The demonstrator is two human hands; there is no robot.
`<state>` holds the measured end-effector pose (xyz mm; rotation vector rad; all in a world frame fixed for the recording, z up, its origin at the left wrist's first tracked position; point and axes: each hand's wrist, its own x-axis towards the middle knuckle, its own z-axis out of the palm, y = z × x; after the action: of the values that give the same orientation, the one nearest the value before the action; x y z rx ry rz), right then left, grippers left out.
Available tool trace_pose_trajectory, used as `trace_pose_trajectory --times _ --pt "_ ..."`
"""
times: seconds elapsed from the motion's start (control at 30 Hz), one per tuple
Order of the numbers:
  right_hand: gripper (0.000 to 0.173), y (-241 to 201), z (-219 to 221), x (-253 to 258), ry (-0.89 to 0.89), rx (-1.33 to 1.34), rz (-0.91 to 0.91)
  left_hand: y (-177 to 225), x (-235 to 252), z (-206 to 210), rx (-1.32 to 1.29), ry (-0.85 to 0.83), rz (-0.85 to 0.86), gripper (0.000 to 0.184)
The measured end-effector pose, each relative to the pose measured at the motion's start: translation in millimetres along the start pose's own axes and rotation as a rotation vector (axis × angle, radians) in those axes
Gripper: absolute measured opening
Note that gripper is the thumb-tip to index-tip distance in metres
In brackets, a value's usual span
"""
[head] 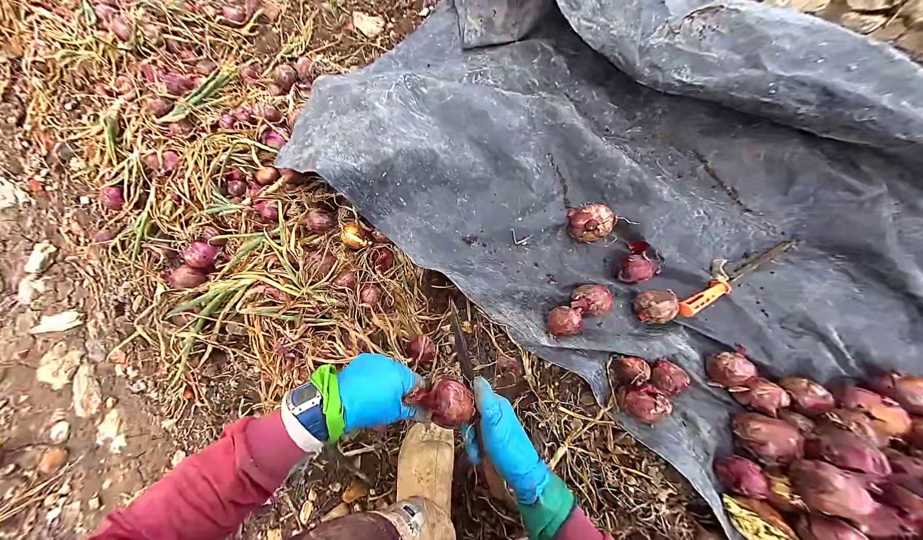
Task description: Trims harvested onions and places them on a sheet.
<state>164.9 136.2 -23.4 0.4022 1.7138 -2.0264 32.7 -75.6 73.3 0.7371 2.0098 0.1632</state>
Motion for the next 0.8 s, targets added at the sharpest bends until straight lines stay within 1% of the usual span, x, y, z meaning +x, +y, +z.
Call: trace_pose_trajectory --times 0.03,0.1,0.17,0.23,0.27,0.3,0.4,0.47,0.53,0.57,0.6,0.67,0.73,0.77,0.8 --pt "0.096 -3.3 -1.3 1.2 -0.04 -0.031 0.01 -5.3 -3.8 -4.4 0.021 0.028 -0.024 0.036" --pt "0.098 -4.9 -4.9 5.4 -0.052 0.052 -0.042 -18.0 -3.8 -5.9 -0.034 0.146 -0.104 0.033" --pt "0.097 -2.5 -4.8 12.1 0.03 0.118 -0.034 -28.6 1.9 1.1 -0.227 0.33 -0.164 0.029" --pt "0.097 4.1 -5.8 16.9 0.035 0.102 0.028 -27.4 8.4 10.6 -0.41 0.474 -0.158 0.028" --pt "0.098 7.6 -6.7 18.7 0.005 0.105 0.031 -23.9 12.4 11.6 -0.436 0.483 -0.146 0.029" --pt "0.097 8.9 -7.5 19.8 -0.011 0.126 0.002 -18.8 16.1 8.8 -0.411 0.443 -0.134 0.028" --pt "0.09 -1.1 -8.4 22.3 0.051 0.193 -0.105 -7.3 27.1 1.5 -0.265 0.261 -0.068 0.024" --pt "0.089 -8.6 -13.1 23.2 0.091 0.071 -0.084 -4.4 28.7 -5.2 -0.151 0.127 -0.013 0.028" --pt "0.083 -13.5 -23.2 27.4 0.06 -0.162 0.036 -7.5 33.8 -18.0 -0.008 0.017 0.001 0.035" --pt "0.082 -14.6 -29.7 29.8 0.007 -0.246 0.109 -10.7 37.8 -24.1 0.061 -0.01 -0.02 0.038" --pt "0.084 -15.2 -35.0 29.9 -0.038 -0.266 0.149 -15.3 42.0 -26.9 0.113 -0.006 -0.048 0.038" --pt "0.092 -13.0 -39.7 24.5 -0.05 -0.148 0.132 -28.6 48.6 -25.7 0.103 0.075 -0.124 0.036" --pt "0.095 -4.4 -35.0 20.1 0.025 -0.04 0.112 -35.1 49.0 -24.0 -0.083 0.204 -0.193 0.038" --pt "0.095 2.2 -31.2 18.7 0.037 -0.039 0.143 -30.8 45.4 -21.4 -0.156 0.248 -0.198 0.039" --pt "0.093 8.5 -29.2 18.4 -0.01 -0.087 0.186 -20.5 41.0 -19.7 -0.177 0.241 -0.192 0.04"
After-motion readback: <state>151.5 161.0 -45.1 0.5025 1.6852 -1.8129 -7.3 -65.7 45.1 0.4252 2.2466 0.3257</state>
